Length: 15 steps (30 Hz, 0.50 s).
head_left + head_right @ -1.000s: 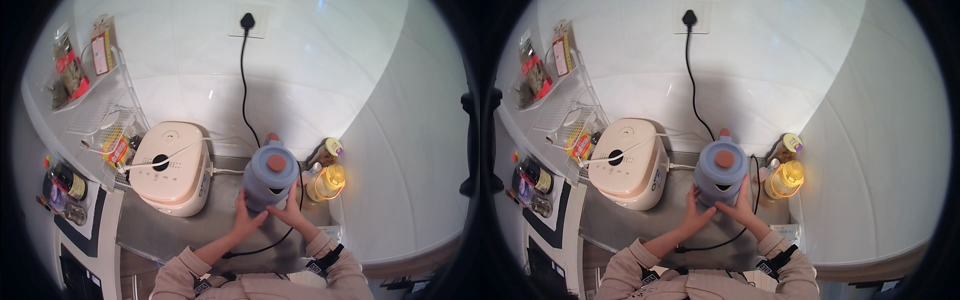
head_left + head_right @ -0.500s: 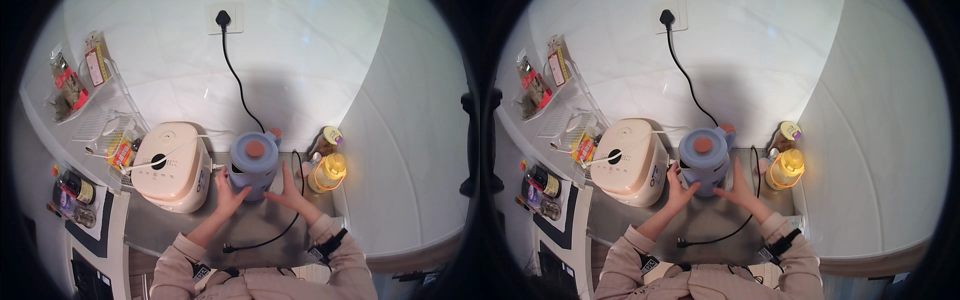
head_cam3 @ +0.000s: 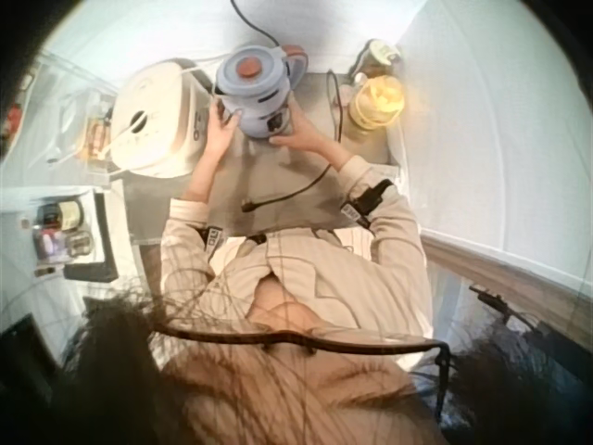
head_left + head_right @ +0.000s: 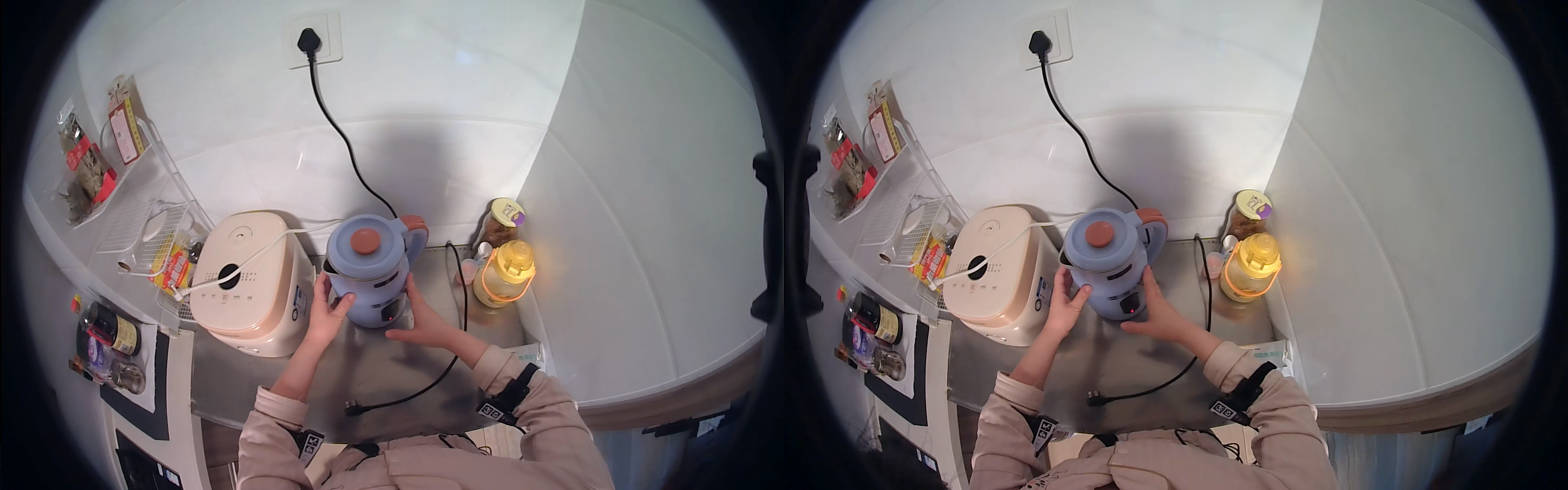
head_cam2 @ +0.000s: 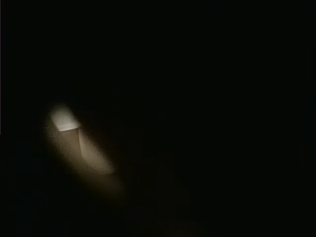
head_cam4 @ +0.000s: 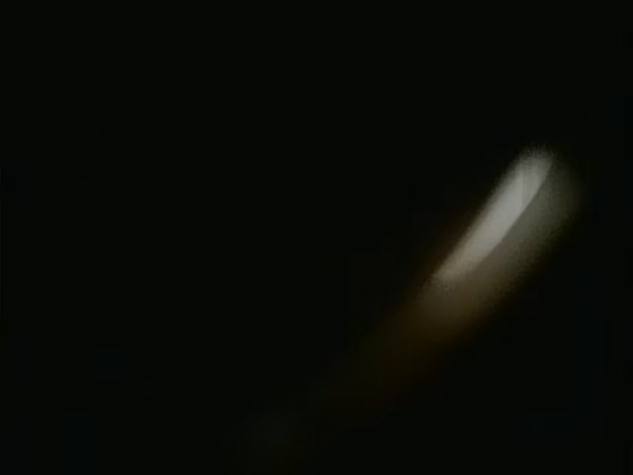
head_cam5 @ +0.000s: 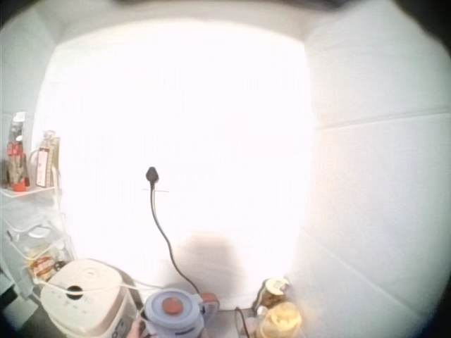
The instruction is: The person cleans the kitchen by wiping the sink, countertop, and stovetop with a cloth. They also rearrange items on a wall rack and move containers on the counter.
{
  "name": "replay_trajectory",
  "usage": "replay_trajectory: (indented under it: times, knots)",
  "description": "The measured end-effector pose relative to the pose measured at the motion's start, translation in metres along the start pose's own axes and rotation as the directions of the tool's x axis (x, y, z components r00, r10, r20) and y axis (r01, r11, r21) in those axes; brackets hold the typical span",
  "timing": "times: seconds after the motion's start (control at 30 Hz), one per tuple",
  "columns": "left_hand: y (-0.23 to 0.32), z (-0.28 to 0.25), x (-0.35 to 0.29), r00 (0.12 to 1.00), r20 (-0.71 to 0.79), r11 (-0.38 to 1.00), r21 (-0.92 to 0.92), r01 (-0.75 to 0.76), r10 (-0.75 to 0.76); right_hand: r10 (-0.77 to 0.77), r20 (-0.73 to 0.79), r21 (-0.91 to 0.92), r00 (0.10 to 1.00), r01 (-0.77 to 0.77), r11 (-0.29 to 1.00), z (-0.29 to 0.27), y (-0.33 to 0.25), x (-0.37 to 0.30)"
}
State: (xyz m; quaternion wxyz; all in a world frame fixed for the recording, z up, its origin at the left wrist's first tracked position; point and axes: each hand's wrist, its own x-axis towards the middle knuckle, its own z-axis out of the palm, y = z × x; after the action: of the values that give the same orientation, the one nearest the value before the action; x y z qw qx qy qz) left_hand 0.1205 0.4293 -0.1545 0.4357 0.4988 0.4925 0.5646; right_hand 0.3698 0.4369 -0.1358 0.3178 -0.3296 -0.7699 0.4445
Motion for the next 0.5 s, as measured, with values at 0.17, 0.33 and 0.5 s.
replay_trajectory:
  times: [0.17,0.33,0.5]
  knots:
    - [-0.01,-0.003,0.002,0.998,-0.025,0.986,0.16,-0.048,0.053,-0.025,-0.022,-0.07,0.999,0.023,0.997,0.005,0.012,-0.004]
    - [0.006,0.018,-0.007,0.987,-0.12,0.926,0.373,-0.053,0.105,-0.053,-0.009,0.133,0.999,0.053,0.99,-0.004,0.007,-0.009]
    - [0.047,0.021,-0.056,0.999,-0.033,0.918,0.395,-0.018,0.034,-0.013,0.028,0.128,1.0,0.009,0.992,-0.014,0.016,-0.008]
